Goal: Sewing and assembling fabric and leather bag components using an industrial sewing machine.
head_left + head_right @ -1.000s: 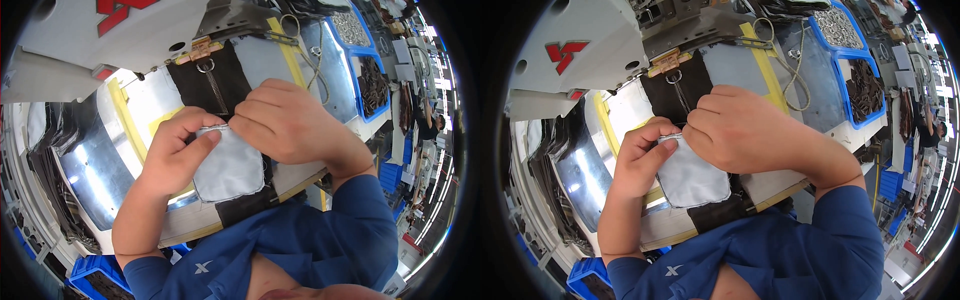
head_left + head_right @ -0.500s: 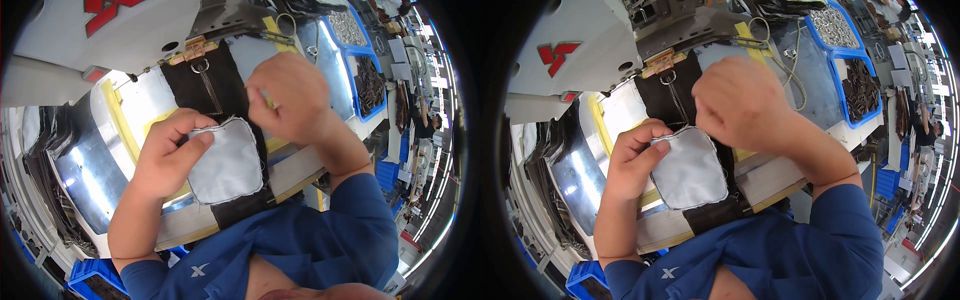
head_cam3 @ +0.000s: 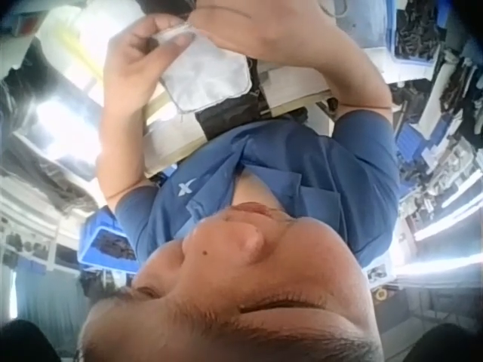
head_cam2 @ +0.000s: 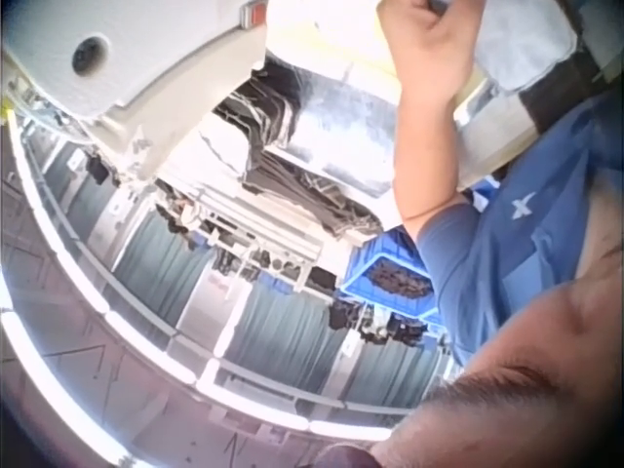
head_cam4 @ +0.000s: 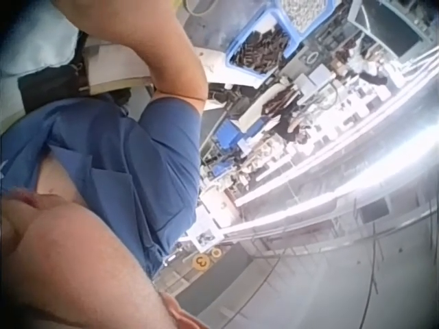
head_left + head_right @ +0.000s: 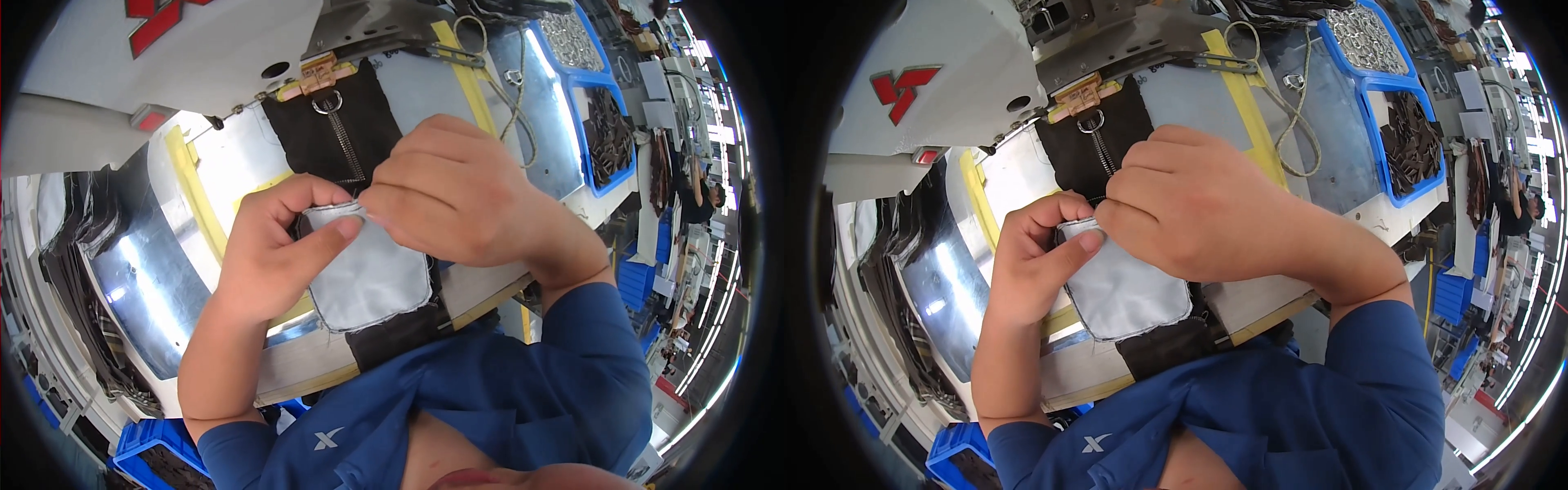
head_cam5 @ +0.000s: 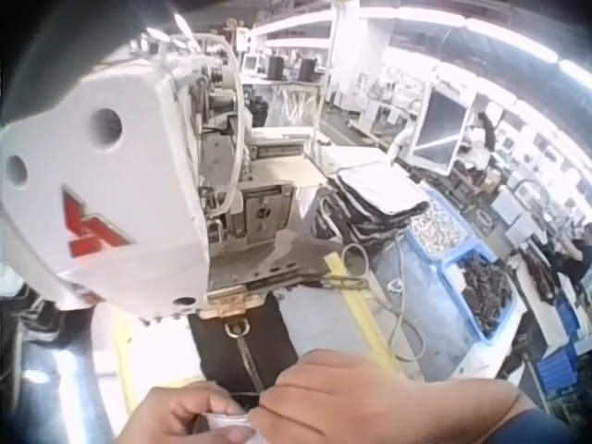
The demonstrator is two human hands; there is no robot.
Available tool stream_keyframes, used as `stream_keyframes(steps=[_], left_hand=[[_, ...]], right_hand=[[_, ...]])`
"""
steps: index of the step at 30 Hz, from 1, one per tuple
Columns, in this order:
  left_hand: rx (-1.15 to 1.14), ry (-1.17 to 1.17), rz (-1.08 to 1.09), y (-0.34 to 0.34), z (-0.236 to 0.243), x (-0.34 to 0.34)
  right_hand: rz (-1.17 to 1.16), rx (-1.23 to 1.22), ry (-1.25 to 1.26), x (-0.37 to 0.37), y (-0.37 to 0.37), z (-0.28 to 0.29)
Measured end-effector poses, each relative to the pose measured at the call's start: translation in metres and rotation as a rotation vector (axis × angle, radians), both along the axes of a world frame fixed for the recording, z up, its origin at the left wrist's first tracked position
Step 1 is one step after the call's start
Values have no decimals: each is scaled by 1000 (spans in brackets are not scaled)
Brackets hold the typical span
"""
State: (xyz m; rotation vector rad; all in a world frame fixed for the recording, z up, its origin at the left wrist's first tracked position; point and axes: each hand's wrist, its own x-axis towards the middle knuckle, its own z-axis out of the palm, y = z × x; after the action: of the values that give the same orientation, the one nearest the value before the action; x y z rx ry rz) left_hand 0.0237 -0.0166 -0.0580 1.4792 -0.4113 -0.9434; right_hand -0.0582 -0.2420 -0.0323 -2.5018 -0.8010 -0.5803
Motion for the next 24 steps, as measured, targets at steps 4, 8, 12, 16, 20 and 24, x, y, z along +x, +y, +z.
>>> stream_keyframes(steps=[4, 8, 12, 16, 20, 24], left_hand=[[24, -110, -12, -2, -3, -1], [34, -159, -31, -1, -6, -1], [-9, -235, -39, -2, -8, -1], [34, -181, -22, -1, -6, -3], [42, -147, -14, -1, -5, -3], [33, -144, -6, -2, -5, -3]], right_hand=[[-11, -34, -38, 2, 3, -4], [-24, -1, 59, 4, 4, -6], [-24, 20, 188, 5, 4, -9], [-49, 67, 189, 10, 3, -8], [-41, 117, 118, 7, -3, 3], [-15, 36, 132, 3, -1, 5]])
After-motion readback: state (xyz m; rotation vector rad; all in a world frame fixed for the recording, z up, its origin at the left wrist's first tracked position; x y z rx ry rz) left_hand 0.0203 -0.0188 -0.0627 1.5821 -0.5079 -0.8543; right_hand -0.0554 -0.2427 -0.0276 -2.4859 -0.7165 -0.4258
